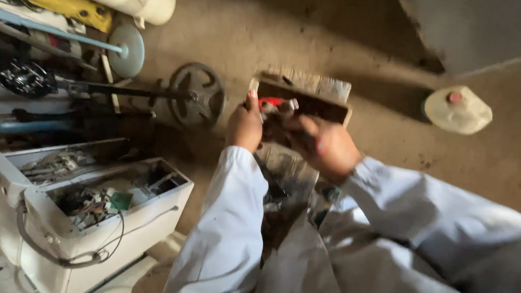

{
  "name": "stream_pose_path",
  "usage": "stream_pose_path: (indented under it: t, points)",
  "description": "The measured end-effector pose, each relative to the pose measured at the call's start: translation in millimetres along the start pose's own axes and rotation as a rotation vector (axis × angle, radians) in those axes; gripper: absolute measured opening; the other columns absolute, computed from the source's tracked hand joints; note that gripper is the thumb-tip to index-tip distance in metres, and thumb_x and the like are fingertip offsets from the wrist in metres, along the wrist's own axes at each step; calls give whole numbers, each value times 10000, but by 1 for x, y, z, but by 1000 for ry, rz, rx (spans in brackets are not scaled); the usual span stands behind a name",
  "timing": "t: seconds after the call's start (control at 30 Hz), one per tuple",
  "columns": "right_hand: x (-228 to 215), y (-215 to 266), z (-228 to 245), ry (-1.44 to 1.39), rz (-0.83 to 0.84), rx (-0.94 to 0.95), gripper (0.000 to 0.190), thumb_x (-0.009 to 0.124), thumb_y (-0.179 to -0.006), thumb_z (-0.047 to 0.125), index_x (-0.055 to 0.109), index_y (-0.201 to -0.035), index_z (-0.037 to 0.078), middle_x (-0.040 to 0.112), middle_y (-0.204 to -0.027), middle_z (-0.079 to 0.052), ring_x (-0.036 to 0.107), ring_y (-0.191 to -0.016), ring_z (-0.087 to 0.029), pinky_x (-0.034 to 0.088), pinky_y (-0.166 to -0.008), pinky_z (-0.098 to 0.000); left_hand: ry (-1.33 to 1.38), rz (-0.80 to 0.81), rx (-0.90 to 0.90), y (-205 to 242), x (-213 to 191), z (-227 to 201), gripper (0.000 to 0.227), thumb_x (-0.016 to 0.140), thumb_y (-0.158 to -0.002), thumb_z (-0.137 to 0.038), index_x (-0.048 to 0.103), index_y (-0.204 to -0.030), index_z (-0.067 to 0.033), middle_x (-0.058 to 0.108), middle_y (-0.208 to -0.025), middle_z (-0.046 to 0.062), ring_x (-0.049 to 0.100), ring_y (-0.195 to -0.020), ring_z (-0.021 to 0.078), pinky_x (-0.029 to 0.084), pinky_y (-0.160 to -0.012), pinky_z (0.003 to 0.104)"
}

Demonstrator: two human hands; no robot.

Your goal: The person uses a wire brush to scrub a red mechanical part inside a small wooden box. They then use a cloth to wipe the part clean, handling it with both hands to remove dirt and grime.

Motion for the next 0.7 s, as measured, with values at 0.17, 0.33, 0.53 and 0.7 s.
stream_pose_path:
  t: [0.17, 0.33, 0.53, 0.7]
  points:
    - [-19, 0, 26, -123, 13, -70, 234, 813, -1088, 264, 785, -1319, 253, 835, -1131, -86, 859, -1011, -419, 695, -832, -549, 61, 14, -20, 34, -7, -20, 949, 201, -1155, -758, 736, -1516, -61, 868, -1355, 164, 815, -1236, 308, 623, -1204, 522]
    - [-41, -18, 6, -138, 136, -68, 206, 732, -1136, 288, 774, -1328, 224, 839, -1278, -194, 823, -1099, -537, 669, -882, -666, 38, -15, 9, 28, -18, -25, 992, 174, -1186, -761, 754, -1503, -22, 830, -1473, 224, 759, -1454, 382, 583, -1252, 546]
    - [-50, -41, 13, -358, 397, -466, 1210, 125, -982, 1042, 752, -1424, 106, 769, -1339, -323, 769, -1168, -622, 631, -960, -744, 97, 95, 52, 32, -1, -27, 921, 233, -1127, -826, 644, -1523, -102, 919, -1053, 135, 930, -872, 254, 714, -991, 428]
    - [-59, -55, -2, -369, 275, -120, 238, 891, -1026, 124, 893, -1260, 168, 897, -1130, -194, 871, -1028, -438, 679, -852, -552, 117, 120, 42, 23, 11, -26, 908, 272, -1134, -845, 712, -1375, -89, 899, -933, 126, 917, -800, 244, 702, -929, 361]
Point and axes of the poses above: each hand's wrist, its own y-axis away from the middle knuckle, its own x-axis out of the palm, z = x × y, the point moved 9 cm from there along -y, towards the middle knuckle
